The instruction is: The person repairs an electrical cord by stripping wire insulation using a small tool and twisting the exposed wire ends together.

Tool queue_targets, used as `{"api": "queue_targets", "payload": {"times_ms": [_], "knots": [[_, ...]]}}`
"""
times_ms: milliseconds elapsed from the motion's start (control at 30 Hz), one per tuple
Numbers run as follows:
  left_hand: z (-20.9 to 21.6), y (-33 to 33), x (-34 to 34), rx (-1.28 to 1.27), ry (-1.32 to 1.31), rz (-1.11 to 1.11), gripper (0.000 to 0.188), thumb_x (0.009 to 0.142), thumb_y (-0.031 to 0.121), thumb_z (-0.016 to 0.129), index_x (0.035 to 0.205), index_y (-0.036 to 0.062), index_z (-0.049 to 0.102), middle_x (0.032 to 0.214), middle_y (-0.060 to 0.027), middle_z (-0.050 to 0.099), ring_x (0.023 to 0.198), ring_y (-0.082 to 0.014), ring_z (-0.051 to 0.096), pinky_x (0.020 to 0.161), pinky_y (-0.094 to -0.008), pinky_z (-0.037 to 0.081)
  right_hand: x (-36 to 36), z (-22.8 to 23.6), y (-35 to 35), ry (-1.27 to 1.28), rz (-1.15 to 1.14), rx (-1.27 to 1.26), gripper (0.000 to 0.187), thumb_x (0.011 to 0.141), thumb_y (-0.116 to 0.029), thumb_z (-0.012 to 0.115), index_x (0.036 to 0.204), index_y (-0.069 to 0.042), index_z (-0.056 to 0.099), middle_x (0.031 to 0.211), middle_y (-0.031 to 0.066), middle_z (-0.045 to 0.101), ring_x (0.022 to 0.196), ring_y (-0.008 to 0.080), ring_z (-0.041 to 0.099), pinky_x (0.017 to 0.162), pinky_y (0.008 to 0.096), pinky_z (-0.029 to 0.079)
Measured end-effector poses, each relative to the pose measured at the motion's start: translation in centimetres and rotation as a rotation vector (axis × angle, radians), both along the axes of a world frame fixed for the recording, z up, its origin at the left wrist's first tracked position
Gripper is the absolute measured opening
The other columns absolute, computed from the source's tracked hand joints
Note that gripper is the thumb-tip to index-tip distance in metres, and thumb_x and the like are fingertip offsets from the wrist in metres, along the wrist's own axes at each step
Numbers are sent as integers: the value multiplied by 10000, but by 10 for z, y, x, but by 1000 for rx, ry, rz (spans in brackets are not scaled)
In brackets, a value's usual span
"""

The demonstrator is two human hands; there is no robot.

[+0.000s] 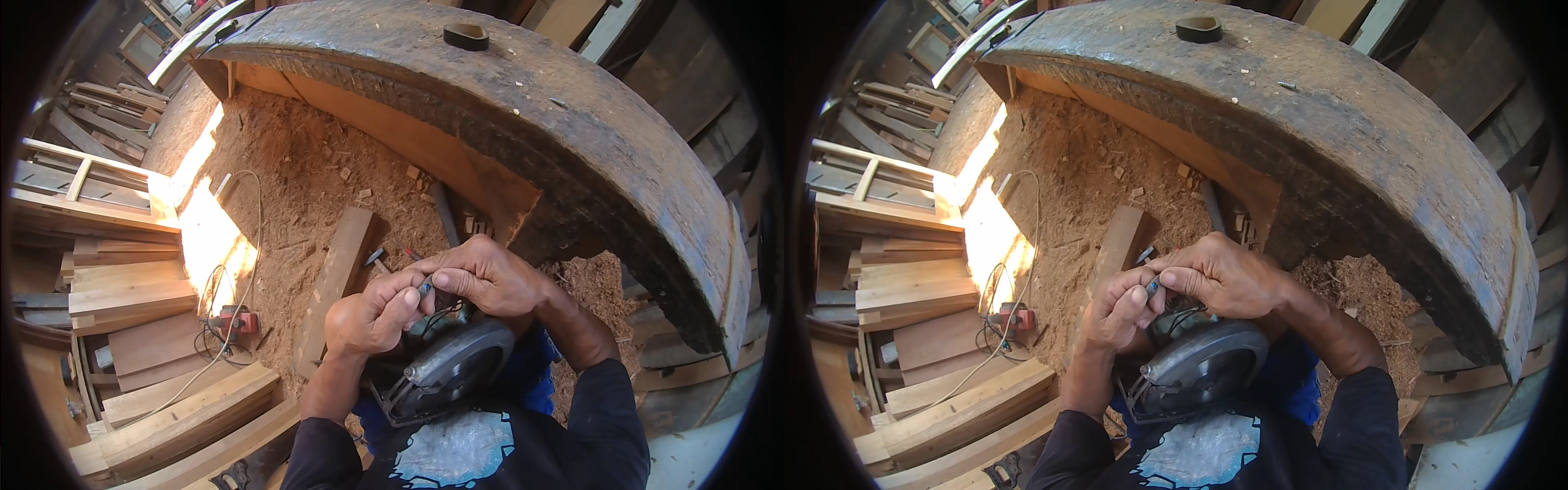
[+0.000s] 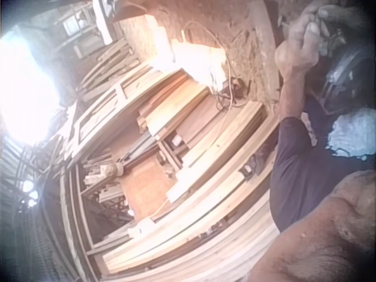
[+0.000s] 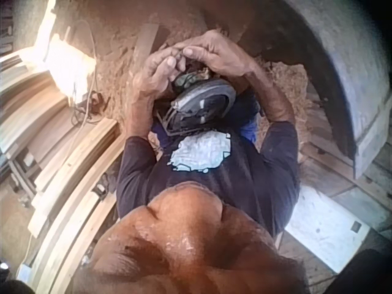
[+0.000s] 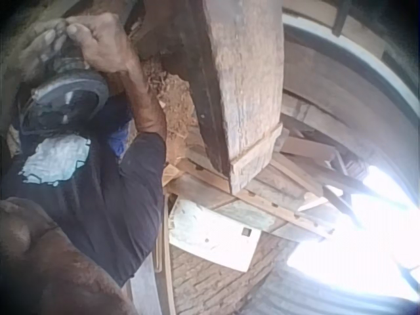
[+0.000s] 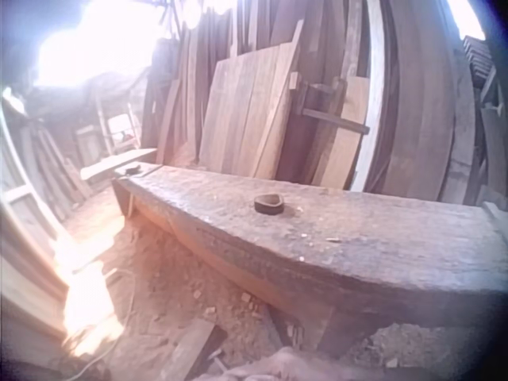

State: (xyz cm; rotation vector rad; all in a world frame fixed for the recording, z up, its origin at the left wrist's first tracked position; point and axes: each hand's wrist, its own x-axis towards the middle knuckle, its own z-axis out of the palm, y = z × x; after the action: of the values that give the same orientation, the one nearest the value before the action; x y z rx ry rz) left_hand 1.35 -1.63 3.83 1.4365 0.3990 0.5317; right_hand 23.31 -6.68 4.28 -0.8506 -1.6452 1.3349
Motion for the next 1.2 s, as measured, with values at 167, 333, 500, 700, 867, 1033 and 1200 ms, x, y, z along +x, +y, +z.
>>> {"api": "queue_targets", "payload": {"times_ms": [167,333,500,700,867,1033,1200], "knots": [[-2,0,-2,-7,6,0,490,1047,438,521,861,-8,599,711,16,488,601,-61,426,554,-230,327,-3,0,0,33,-33,-4,382,1084,-286,507,1242,14,685,947,128,751,887,242,718,809,378,555],[1,1,0,-7,18,-24,465,1056,426,519,890,0,605,717,24,489,623,-57,427,580,-226,342,-1,-2,-3,-33,-121,69,378,1044,-262,578,1280,22,659,994,152,742,920,258,722,824,380,559],[-3,-3,-2,36,88,60,327,1069,303,493,949,24,614,738,23,510,652,-58,448,601,-232,378,-3,36,-25,-504,-697,326,486,854,-246,801,1241,-29,602,1072,168,655,865,325,687,755,422,553],[4,-2,4,236,109,62,247,1054,178,485,929,5,610,724,-18,568,640,-102,519,598,-289,441,-3,39,-26,-510,-454,295,340,846,-252,805,972,-30,582,850,157,637,758,377,653,625,478,488],[12,-5,14,416,195,130,194,1014,111,509,893,-12,597,706,-107,607,608,-218,586,602,-351,470,-1,36,-24,-504,-414,381,208,894,-163,727,915,-7,590,777,184,638,737,408,662,634,503,499],[-1,-3,16,701,233,174,130,972,79,560,861,12,571,685,-190,570,618,-399,588,573,-436,448,-14,42,-34,-834,-421,396,149,861,-149,664,879,-28,579,803,173,636,759,396,670,639,498,517],[1,-3,20,667,187,156,136,968,78,563,850,9,559,686,-202,558,639,-424,580,561,-457,421,-15,27,-28,-816,-500,551,173,811,-177,679,870,-49,579,773,149,599,754,382,641,655,503,498]]}}
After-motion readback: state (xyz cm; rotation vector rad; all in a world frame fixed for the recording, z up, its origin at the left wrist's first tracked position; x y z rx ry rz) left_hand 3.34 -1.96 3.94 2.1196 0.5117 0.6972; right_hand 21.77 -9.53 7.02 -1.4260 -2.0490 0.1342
